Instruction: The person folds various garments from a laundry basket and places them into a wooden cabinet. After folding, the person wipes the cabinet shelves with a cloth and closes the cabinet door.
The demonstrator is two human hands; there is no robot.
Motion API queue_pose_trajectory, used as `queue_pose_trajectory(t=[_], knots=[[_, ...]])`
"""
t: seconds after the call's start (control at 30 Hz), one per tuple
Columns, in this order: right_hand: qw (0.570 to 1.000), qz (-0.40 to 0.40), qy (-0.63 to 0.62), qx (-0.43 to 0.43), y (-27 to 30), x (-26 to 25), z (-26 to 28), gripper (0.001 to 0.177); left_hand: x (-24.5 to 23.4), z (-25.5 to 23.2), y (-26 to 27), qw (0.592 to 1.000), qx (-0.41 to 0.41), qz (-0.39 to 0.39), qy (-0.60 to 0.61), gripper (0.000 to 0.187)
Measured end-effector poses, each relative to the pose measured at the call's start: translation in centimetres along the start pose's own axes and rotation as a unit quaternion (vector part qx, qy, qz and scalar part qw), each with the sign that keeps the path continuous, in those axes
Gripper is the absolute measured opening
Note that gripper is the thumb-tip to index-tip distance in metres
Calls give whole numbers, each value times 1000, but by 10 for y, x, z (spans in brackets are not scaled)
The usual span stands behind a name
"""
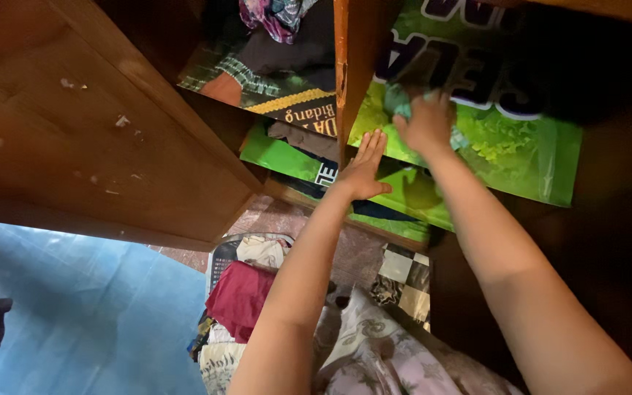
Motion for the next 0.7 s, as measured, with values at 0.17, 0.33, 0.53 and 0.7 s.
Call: queue_pose_trajectory(t=[0.17, 0.33, 0.53, 0.7], knots=[[994, -51, -54, -76, 45, -21, 13, 69, -1, 0, 1, 1000, -2, -12, 11, 129], [990, -51, -114, -71, 84, -36, 10, 66, 0, -1, 0, 1000, 3, -25, 12, 130], [993, -30, -106, -40, 103, -40, -5, 67, 0, -6, 3, 999, -17, -38, -3, 129], [996, -36, -80, 0, 112, -36, -30, 67, 1, -6, 3, 996, -12, -70, -46, 121]])
Point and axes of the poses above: each hand's wrist, its own y-axis away from the middle knuckle, its own x-axis out of the palm, z = x × y, the point moved 6 cm from there along -y, towards the middle knuckle, and after that the axes turned 6 degrees about z, right-handed, at the moved point
